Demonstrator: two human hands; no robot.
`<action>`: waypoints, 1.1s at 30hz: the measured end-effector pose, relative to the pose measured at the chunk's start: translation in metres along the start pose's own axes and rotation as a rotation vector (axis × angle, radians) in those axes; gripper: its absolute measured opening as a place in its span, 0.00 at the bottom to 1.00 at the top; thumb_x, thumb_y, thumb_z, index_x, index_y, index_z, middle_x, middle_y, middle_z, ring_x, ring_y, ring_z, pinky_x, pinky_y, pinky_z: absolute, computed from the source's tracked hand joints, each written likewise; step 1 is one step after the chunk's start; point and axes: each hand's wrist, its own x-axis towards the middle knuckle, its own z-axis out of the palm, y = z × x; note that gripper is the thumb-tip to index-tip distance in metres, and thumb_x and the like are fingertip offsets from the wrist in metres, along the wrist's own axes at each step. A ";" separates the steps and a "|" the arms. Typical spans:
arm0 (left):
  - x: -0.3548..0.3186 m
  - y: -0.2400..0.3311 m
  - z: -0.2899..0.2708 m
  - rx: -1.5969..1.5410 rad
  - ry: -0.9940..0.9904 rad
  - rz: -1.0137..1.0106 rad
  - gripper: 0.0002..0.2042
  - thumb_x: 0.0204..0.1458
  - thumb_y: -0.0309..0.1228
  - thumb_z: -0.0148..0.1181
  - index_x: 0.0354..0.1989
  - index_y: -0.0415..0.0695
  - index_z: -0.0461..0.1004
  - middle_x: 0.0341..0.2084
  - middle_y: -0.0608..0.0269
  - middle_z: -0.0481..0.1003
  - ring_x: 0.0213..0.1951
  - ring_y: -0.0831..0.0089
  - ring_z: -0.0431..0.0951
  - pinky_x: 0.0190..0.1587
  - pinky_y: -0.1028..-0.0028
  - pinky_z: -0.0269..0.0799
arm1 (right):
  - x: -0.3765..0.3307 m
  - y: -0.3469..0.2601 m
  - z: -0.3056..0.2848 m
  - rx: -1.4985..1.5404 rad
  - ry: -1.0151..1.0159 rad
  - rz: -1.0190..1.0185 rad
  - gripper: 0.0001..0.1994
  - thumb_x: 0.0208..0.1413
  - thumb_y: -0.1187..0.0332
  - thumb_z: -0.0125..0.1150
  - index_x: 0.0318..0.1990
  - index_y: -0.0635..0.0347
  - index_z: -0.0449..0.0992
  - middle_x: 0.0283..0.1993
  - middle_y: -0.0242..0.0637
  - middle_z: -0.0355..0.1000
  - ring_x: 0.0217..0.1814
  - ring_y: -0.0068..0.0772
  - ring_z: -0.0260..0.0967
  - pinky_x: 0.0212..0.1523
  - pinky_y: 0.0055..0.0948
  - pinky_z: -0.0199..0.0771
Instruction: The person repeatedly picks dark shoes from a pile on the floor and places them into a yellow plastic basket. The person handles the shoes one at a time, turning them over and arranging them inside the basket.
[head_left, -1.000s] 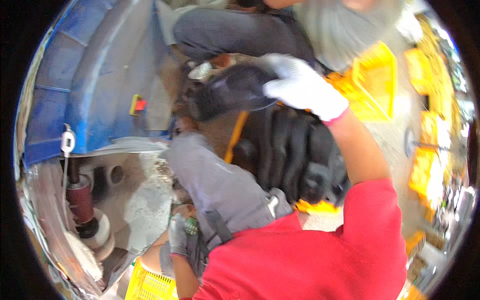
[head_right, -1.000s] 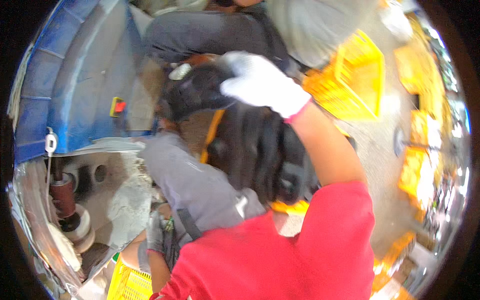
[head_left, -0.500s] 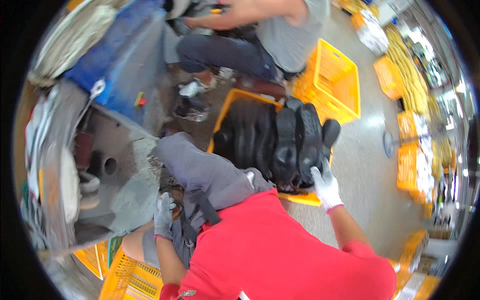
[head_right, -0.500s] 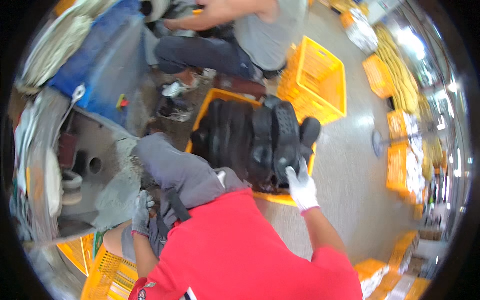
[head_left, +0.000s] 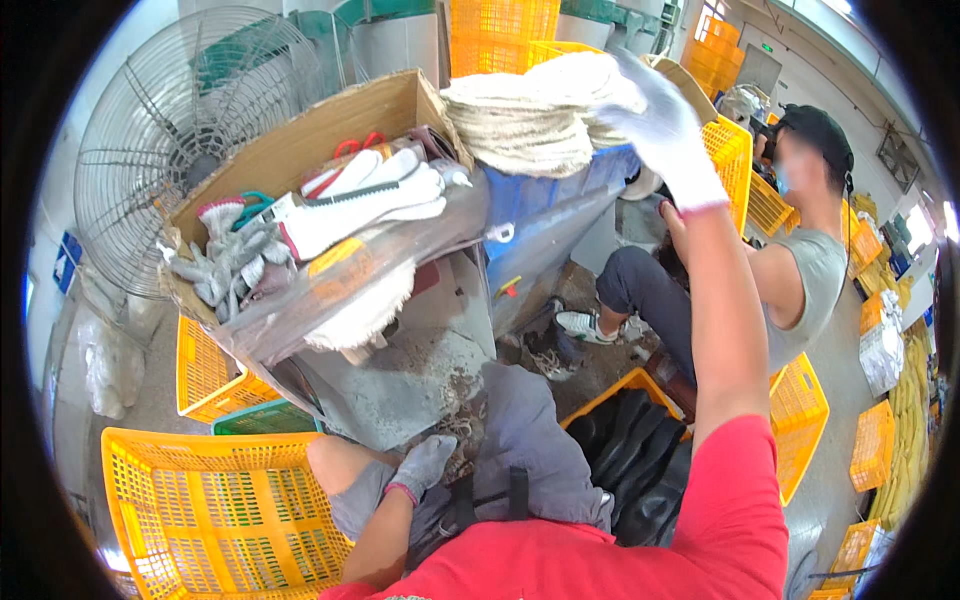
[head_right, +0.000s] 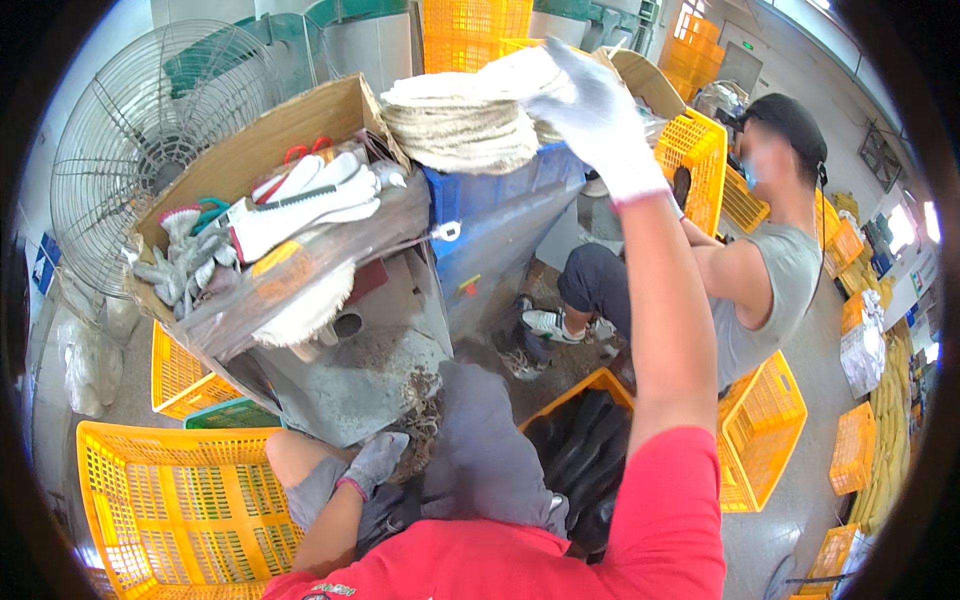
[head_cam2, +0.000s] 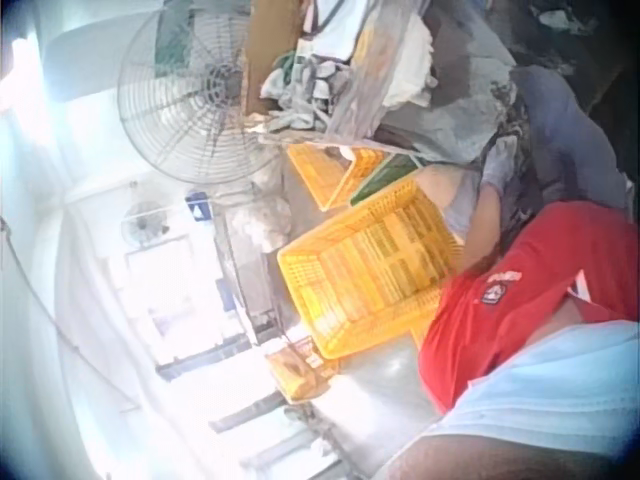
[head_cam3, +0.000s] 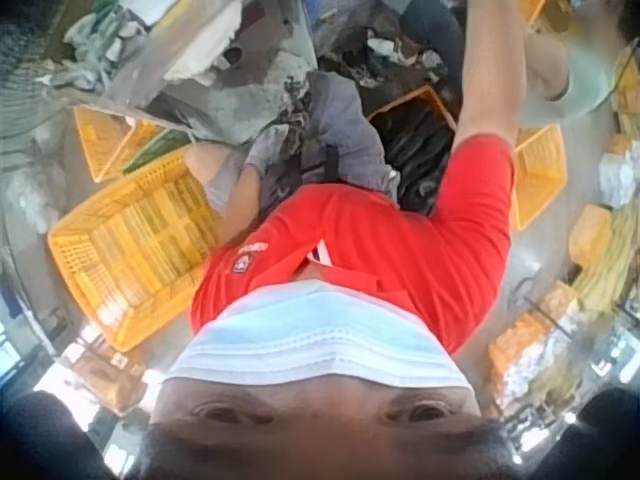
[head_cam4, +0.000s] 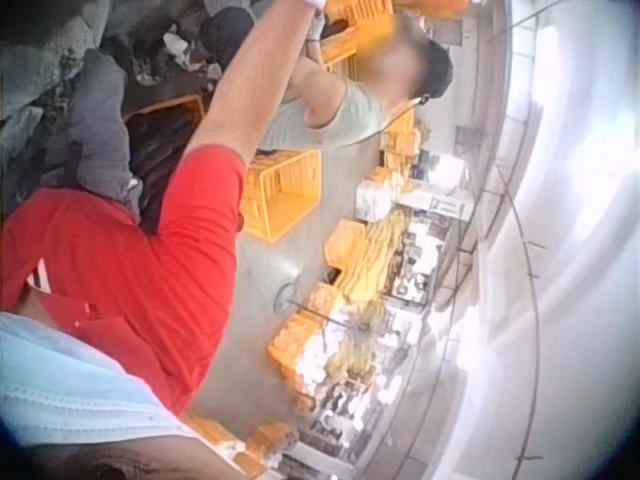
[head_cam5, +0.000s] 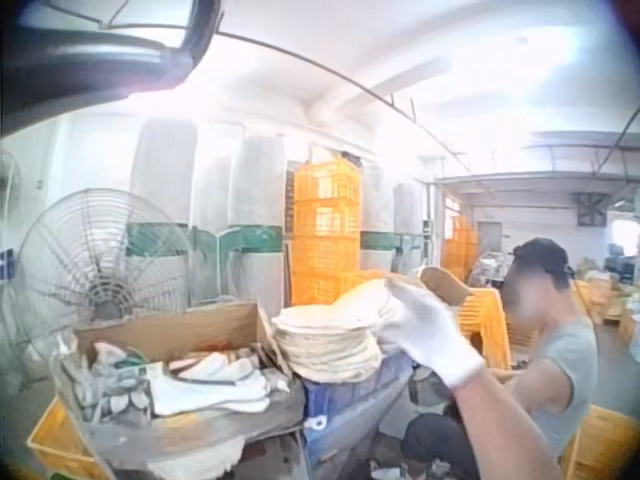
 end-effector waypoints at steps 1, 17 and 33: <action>0.002 -0.002 0.000 0.117 -0.040 -0.031 0.16 0.72 0.37 0.49 0.60 0.45 0.76 0.54 0.39 0.80 0.56 0.39 0.82 0.57 0.48 0.79 | 0.029 0.005 0.022 -0.099 -0.094 -0.072 0.33 0.64 0.57 0.71 0.74 0.54 0.74 0.71 0.50 0.75 0.73 0.48 0.75 0.74 0.41 0.71; -0.001 -0.047 0.012 -0.944 0.115 -0.625 0.30 0.72 0.58 0.54 0.54 0.35 0.77 0.47 0.49 0.82 0.45 0.57 0.83 0.47 0.57 0.79 | 0.043 -0.016 -0.025 0.429 0.175 0.260 0.14 0.70 0.64 0.67 0.49 0.68 0.88 0.41 0.30 0.86 0.45 0.19 0.78 0.49 0.26 0.78; 0.021 -0.014 0.001 -0.720 -0.307 -0.655 0.25 0.72 0.54 0.56 0.45 0.40 0.80 0.33 0.63 0.78 0.34 0.73 0.77 0.36 0.68 0.72 | -0.466 -0.196 -0.139 -0.302 -0.171 0.614 0.12 0.51 0.64 0.74 0.42 0.53 0.86 0.46 0.40 0.82 0.50 0.48 0.79 0.49 0.44 0.80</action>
